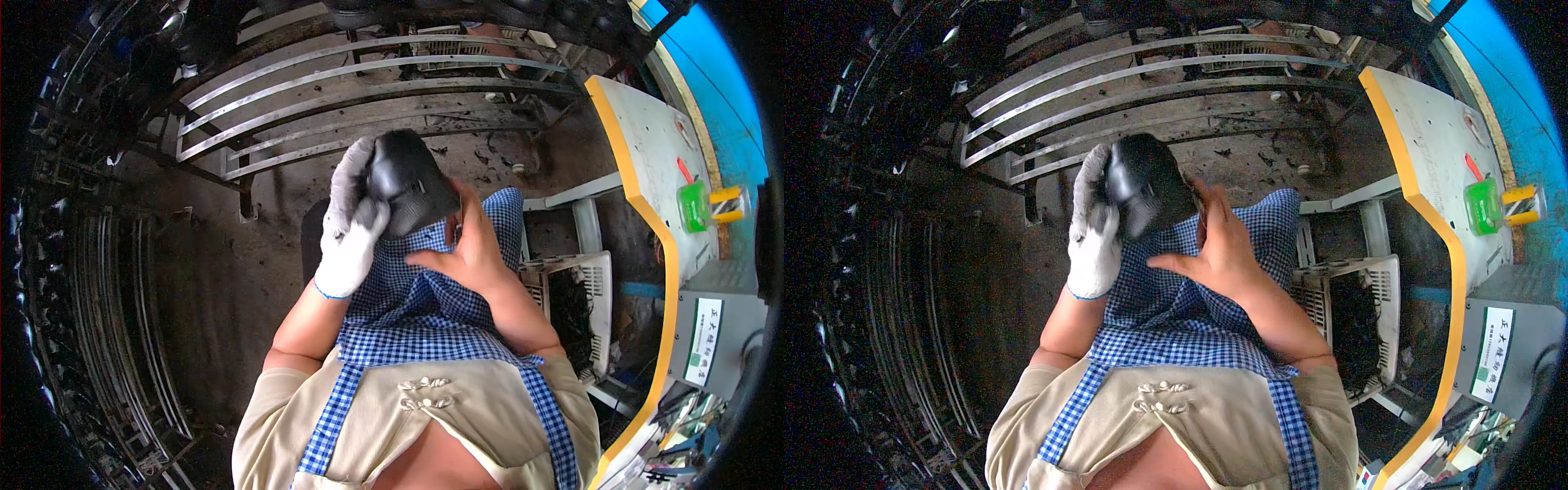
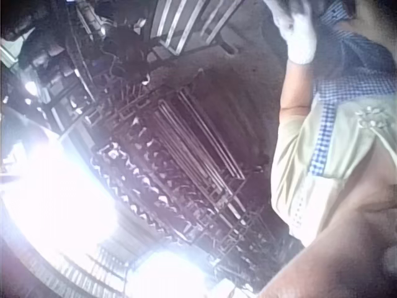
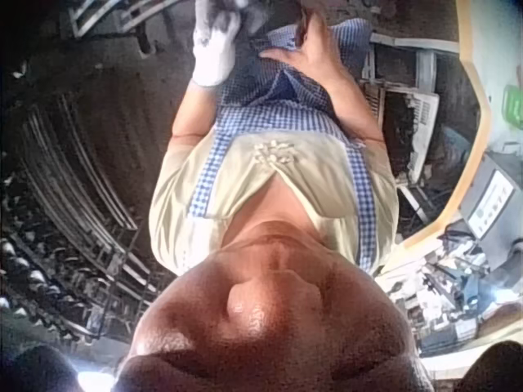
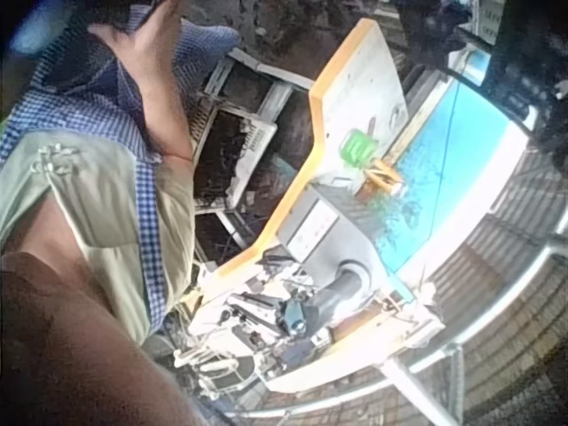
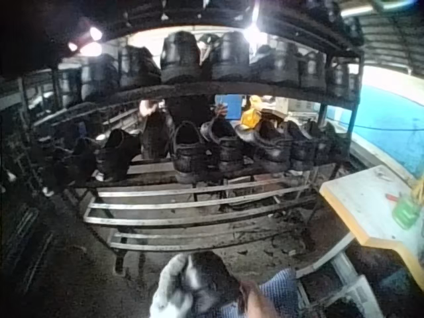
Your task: Use a small trimming tool to clean or trim the edges of the soles on manufactured black shoes.
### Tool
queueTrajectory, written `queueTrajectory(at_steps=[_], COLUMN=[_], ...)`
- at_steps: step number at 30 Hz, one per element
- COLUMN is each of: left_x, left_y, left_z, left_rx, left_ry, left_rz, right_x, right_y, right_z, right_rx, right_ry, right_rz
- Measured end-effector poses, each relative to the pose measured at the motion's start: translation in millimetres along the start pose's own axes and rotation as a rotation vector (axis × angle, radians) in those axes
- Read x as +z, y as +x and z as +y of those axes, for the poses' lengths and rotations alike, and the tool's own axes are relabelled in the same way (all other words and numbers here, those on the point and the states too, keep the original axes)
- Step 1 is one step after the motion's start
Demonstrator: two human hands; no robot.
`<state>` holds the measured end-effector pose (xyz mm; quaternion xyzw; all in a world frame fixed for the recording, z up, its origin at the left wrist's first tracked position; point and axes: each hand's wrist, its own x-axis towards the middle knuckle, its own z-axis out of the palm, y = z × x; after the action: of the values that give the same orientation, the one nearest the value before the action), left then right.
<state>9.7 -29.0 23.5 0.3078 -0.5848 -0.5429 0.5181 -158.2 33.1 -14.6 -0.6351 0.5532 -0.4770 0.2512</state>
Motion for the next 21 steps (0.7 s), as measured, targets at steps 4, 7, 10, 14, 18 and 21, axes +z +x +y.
queueTrajectory(at_steps=[4, 7, 10, 14, 18, 21], left_x=[-2, -10, 2, 3, -8, -6], left_y=[8, 13, 8, 0, 2, 1], left_z=[-15, -16, -15, -5, -7, -3], left_rx=[-0.296, -0.398, -0.353, -0.585, -0.662, -0.639], left_ry=[-0.525, -0.753, -0.722, -0.952, -0.927, -0.864], left_rz=[0.145, 0.075, 0.099, -0.008, -0.057, -0.121], right_x=[6, 5, 7, 1, -15, -19], right_y=[12, 12, 16, 26, 28, 28], right_z=[8, 6, 4, 13, 11, 13], right_rx=[-0.096, 0.101, -0.064, -0.197, -0.130, -0.124], right_ry=[0.000, 0.175, 0.071, 0.048, 0.107, 0.136], right_rz=[0.126, 0.157, 0.187, 0.126, 0.042, 0.036])
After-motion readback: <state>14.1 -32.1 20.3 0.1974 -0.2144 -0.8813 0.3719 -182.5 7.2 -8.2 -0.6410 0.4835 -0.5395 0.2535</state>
